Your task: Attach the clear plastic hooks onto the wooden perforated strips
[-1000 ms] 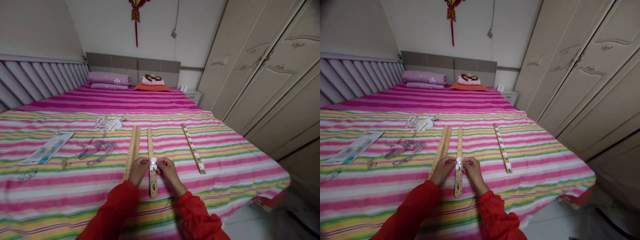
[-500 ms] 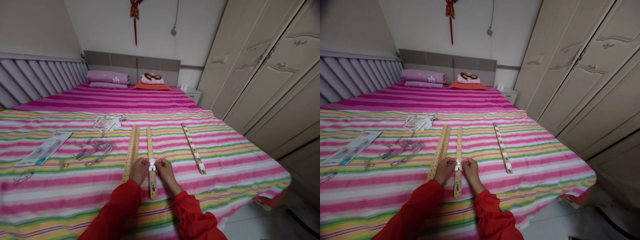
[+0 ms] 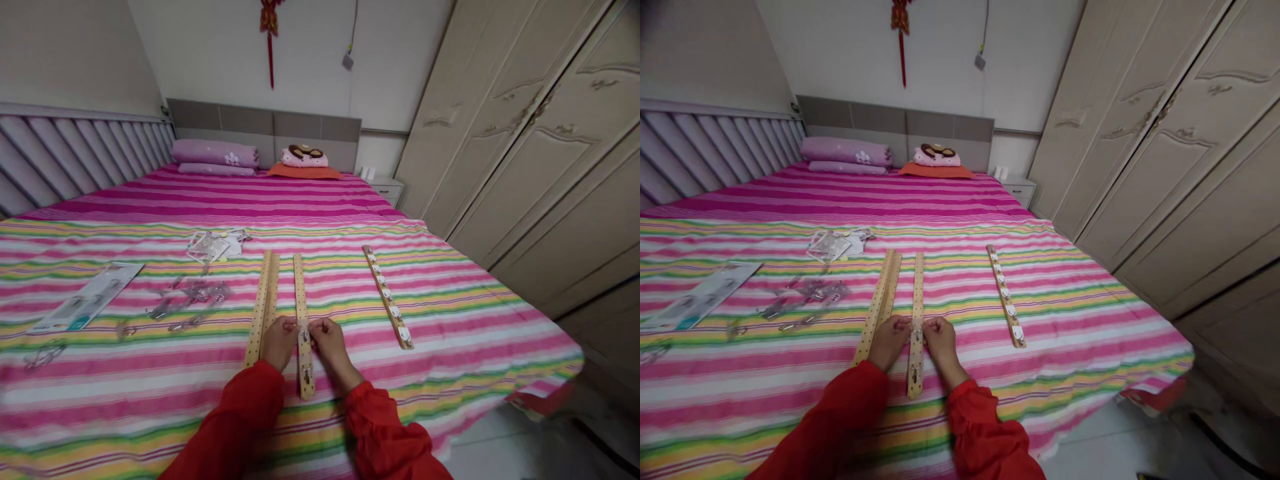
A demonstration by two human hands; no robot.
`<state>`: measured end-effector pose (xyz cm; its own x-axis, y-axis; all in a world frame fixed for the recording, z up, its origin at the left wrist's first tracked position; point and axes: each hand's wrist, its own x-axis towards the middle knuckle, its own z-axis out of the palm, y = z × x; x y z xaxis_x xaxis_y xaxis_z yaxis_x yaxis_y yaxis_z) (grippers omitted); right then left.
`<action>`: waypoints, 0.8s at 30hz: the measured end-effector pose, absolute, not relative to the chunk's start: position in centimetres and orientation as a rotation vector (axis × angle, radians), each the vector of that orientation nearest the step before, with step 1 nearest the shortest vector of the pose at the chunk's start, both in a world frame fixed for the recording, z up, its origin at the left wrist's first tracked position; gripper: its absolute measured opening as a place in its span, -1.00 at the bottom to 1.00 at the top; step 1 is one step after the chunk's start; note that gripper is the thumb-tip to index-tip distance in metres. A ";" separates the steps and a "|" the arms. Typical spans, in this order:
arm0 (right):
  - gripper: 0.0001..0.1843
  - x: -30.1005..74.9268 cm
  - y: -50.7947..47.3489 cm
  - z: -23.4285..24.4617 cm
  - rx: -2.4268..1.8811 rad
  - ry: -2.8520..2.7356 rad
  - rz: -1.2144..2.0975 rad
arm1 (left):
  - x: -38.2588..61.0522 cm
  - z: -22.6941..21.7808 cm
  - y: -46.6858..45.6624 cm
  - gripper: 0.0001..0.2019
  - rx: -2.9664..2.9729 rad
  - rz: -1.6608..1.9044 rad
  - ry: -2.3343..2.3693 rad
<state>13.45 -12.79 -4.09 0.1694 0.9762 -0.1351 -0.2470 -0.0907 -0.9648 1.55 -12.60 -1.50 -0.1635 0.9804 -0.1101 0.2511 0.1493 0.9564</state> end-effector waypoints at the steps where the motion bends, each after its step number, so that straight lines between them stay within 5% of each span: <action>1: -0.87 13.4 -12.7 -4.2 -1.196 -0.841 1.257 | 1.6 -1.5 -12.6 -0.92 1.228 1.064 1.597; 24: -0.83 13.4 -12.4 -4.8 -1.236 -0.852 1.277 | 2.0 -1.8 -11.9 -0.84 1.034 0.942 1.623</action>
<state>13.44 -12.37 -4.76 0.1574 0.9735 -0.1661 -0.2205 -0.1294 -0.9668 2.02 -11.93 -1.78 -0.1821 0.9330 -0.3105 0.1935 0.3436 0.9190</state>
